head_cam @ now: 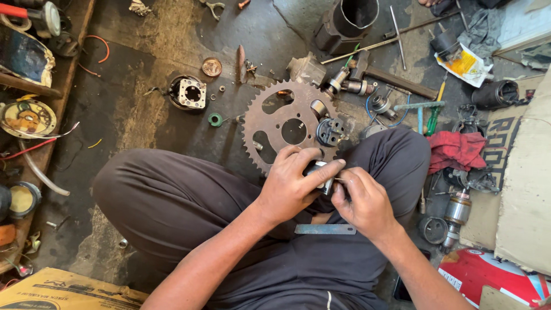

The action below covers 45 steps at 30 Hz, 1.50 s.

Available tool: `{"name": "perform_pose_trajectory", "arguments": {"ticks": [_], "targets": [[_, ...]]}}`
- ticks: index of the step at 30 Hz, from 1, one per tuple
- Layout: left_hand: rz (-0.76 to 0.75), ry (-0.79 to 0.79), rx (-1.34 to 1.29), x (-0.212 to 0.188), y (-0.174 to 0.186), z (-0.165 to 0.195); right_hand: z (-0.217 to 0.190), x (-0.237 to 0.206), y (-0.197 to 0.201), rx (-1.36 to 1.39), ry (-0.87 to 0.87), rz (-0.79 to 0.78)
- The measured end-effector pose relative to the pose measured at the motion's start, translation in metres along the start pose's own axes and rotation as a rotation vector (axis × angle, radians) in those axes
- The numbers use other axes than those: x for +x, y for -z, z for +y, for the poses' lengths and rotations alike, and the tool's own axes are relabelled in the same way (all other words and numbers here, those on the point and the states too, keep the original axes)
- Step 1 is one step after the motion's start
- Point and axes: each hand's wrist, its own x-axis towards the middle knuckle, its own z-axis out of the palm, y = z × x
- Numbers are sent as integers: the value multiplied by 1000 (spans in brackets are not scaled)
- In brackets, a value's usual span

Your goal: The person sits on the floor and works on a small motor component. They use a flat metal bar to pry parts, a screwdriver to adjust internal pieces, and pliers to manipulate wires. The person repeatedly assembles and disassembles the motor housing and rotor.

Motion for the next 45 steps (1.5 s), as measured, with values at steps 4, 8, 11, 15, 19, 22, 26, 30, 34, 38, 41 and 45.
{"name": "perform_pose_trajectory", "arguments": {"ticks": [4, 8, 11, 15, 19, 22, 26, 30, 34, 38, 41, 45], "targets": [[10, 44, -8, 0, 4, -2, -5, 3, 1, 47, -94, 4], [17, 62, 0, -1, 5, -2, -6, 8, 16, 4, -20, -13], [24, 53, -13, -1, 3, -2, -5, 11, 20, 8, -14, -27], [-4, 62, -18, 0, 2, -2, -5, 10, 18, 5, 8, -26], [8, 52, -14, 1, 2, -2, -7, 8, 17, 94, -63, 15], [13, 50, -23, 2, 2, -1, -8, 8, 18, 169, -159, -3], [27, 58, -24, 2, 4, -1, -8, 11, 21, 229, -254, -39], [33, 58, -19, 2, 7, -2, -10, 11, 23, 216, -274, -41], [27, 55, -22, 2, 5, -2, -10, 10, 22, 313, -371, -39], [12, 51, -35, 0, 4, -3, -9, 9, 20, 320, -367, -36], [12, 39, -34, 0, 3, -4, -9, 8, 19, 273, -289, 0], [16, 54, 27, 1, 6, -5, -6, 7, 26, 304, -357, 55]]}}
